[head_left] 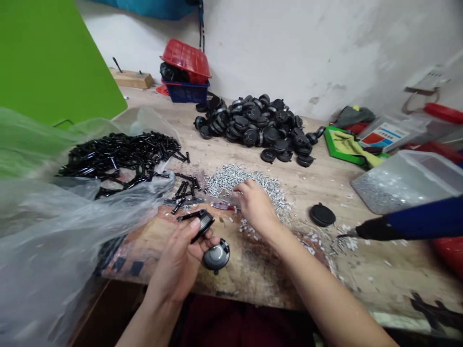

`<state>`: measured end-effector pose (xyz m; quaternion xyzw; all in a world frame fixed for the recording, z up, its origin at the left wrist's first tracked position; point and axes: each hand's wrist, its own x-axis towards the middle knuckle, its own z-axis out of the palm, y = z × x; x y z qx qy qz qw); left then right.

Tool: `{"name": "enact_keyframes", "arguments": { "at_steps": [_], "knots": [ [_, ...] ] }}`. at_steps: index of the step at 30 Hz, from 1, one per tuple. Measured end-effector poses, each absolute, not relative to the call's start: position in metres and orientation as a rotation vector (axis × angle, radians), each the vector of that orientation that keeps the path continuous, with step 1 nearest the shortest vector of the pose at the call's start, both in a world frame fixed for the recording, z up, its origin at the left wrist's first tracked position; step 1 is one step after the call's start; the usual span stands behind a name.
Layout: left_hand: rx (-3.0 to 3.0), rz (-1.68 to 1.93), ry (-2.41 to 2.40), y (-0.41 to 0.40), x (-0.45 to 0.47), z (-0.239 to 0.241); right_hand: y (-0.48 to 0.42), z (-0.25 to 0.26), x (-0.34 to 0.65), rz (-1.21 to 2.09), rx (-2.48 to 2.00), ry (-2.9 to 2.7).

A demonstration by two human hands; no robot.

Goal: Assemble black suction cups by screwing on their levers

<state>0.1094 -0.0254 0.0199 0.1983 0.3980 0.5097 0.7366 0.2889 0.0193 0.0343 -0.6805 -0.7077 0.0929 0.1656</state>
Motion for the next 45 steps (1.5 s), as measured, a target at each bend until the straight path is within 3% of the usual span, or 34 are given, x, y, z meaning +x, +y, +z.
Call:
{"name": "enact_keyframes", "arguments": {
  "at_steps": [6, 15, 27, 33, 38, 45],
  "knots": [
    [0.395, 1.022, 0.857, -0.027, 0.109, 0.017, 0.054, 0.009, 0.304, 0.175, -2.282, -1.984],
    [0.417, 0.984, 0.878, -0.024, 0.119, 0.019, 0.061, 0.004, 0.313, 0.210, -2.291, -2.004],
    [0.438, 0.979, 0.897, -0.028, 0.128, 0.021, 0.061, -0.015, 0.335, 0.249, -1.825, -1.835],
    [0.474, 0.969, 0.866, -0.033, 0.132, 0.023, 0.012, 0.021, 0.312, 0.350, -1.528, -1.575],
    [0.546, 0.969, 0.805, -0.039, 0.139, 0.027, -0.046, 0.049, 0.278, 0.766, -1.139, -1.144],
    [0.561, 0.935, 0.765, -0.049, 0.149, 0.031, -0.062, 0.046, 0.277, 0.723, -1.129, -1.071]
  ]
}}
